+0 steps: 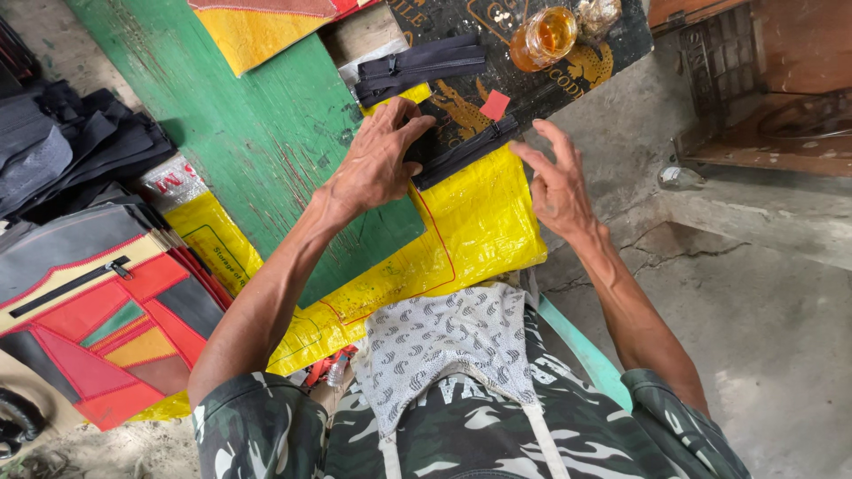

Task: The person works through a pile of zippers at a workbench, rubbing a waxy block along each zipper tape and placing finished zippers onto a growing stack of completed pieces.

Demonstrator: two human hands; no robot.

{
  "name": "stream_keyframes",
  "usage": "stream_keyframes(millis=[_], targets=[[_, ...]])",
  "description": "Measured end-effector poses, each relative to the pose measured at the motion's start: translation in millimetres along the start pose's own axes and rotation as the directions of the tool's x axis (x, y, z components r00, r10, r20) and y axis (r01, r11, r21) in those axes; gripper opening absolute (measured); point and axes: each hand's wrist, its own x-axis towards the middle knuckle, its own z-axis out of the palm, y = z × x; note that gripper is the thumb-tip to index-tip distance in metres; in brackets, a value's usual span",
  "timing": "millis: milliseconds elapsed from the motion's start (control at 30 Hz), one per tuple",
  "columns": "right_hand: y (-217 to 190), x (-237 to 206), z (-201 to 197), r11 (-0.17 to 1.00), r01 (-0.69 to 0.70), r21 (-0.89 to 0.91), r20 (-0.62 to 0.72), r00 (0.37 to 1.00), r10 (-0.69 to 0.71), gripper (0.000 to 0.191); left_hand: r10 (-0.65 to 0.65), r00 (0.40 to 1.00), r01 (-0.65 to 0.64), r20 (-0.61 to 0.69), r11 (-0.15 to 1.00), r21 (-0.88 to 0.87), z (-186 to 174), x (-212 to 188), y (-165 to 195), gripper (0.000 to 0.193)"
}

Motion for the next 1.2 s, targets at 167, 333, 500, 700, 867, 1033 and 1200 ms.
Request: stream_keyframes(millis=[167, 333, 500, 700, 867, 1033, 1200], targets=[[1.3, -2.3, 3.0, 0.998, -0.055, 0.038, -0.015, 0.998, 0.056, 0.070, 0.004, 1.000, -0.004, 0.002, 1.000, 0.013, -0.2, -0.1, 0.4, 0.071], [-3.7, -2.9, 7.0, 0.992, 0.043, -0.115, -0.024, 0.999, -0.046, 0.072, 0.019, 1.000, -0.019, -0.004, 1.000, 0.015, -0.9, 0.1, 0.0, 0.071], [-7.7, -2.4, 5.1, 0.995, -0.004, -0.098, 0.021, 1.000, 0.006, 0.075, -0.003, 1.000, 0.003, 0.009, 1.000, 0.007, -1.2, 0.3, -1.3, 0.070], [-12.9, -4.3, 3.9, 0.996, -0.027, -0.089, 0.080, 0.996, 0.034, 0.082, 0.009, 1.000, -0.009, 0.007, 1.000, 0.020, -1.0, 1.9, -1.3, 0.070], [-5.8, -3.2, -3.6, 0.994, -0.053, 0.099, 0.144, 0.989, 0.039, 0.072, -0.008, 1.000, 0.008, 0.010, 1.000, 0.015, -1.2, 1.6, 0.5, 0.070], [31.3, 25.7, -47.8, 0.916, -0.074, 0.394, -0.282, 0.939, 0.197, 0.043, 0.014, 1.000, -0.014, 0.000, 1.000, 0.023, -0.3, 2.4, 0.1, 0.070], [41.1, 71.8, -90.0, 0.998, -0.035, -0.056, -0.246, 0.969, 0.020, 0.045, -0.009, 1.000, 0.009, 0.025, 1.000, 0.008, -2.9, 3.7, 1.9, 0.070]])
